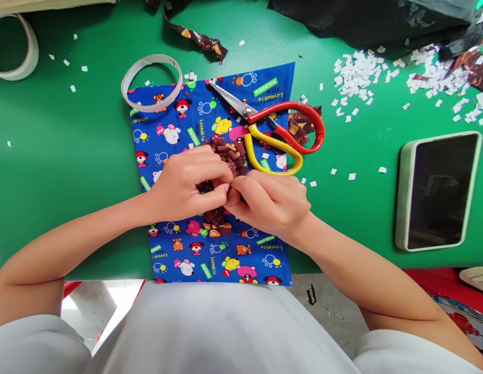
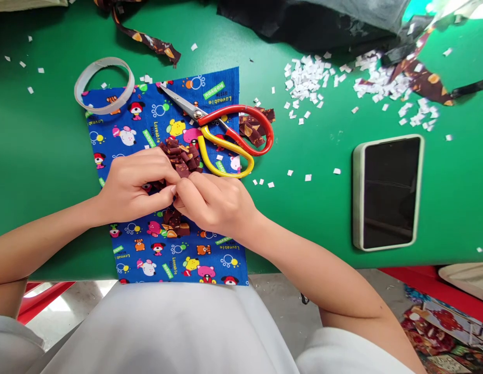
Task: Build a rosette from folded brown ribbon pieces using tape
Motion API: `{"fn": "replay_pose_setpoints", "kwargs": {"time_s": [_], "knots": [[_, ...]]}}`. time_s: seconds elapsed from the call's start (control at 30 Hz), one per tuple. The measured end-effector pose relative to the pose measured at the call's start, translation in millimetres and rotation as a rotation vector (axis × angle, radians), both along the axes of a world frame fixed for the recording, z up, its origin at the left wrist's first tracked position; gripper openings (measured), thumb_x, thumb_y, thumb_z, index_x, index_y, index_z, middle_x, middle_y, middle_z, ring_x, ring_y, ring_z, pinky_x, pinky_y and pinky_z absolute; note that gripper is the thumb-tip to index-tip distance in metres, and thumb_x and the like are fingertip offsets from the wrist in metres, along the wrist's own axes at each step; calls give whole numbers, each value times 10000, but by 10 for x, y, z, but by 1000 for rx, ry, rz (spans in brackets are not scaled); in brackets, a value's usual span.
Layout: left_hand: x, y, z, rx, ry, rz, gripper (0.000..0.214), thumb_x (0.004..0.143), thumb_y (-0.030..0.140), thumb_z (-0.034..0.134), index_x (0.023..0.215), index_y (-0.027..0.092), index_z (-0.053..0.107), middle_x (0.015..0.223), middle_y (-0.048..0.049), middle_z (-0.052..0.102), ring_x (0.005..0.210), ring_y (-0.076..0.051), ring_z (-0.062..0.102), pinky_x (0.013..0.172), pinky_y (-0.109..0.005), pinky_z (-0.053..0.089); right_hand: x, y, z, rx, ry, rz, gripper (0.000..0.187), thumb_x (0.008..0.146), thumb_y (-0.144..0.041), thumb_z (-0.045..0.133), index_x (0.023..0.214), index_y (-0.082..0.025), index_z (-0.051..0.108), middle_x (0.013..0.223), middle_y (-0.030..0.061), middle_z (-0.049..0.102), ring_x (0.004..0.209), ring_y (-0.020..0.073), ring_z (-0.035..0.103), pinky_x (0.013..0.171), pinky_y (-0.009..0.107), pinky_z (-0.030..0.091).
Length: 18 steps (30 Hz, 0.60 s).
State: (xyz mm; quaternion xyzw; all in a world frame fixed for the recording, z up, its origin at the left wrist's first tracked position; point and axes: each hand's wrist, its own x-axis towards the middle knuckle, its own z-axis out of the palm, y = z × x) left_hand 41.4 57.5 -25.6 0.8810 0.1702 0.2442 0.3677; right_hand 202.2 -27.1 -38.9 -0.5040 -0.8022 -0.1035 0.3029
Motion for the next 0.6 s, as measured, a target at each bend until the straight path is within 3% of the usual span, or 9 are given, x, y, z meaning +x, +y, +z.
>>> {"fn": "replay_pose_setpoints", "kwargs": {"time_s": [0.33, 0.6], "knots": [[-18, 8, 17, -92, 10, 49, 131, 870, 172, 532, 752, 162, 588, 648, 19, 591, 606, -80, 506, 623, -222, 434, 48, 36, 81, -79, 169, 27, 144, 827, -72, 527, 800, -209, 490, 567, -54, 568, 473, 52, 469, 497, 161, 412], [-17, 19, 31, -141, 38, 50, 180, 901, 246, 508, 742, 180, 561, 646, 12, 575, 600, -89, 504, 619, -235, 440, 45, 35, 87, -124, 193, 3, 130, 883, -101, 480, 828, -216, 507, 592, -48, 603, 450, 52, 493, 466, 204, 386]]}}
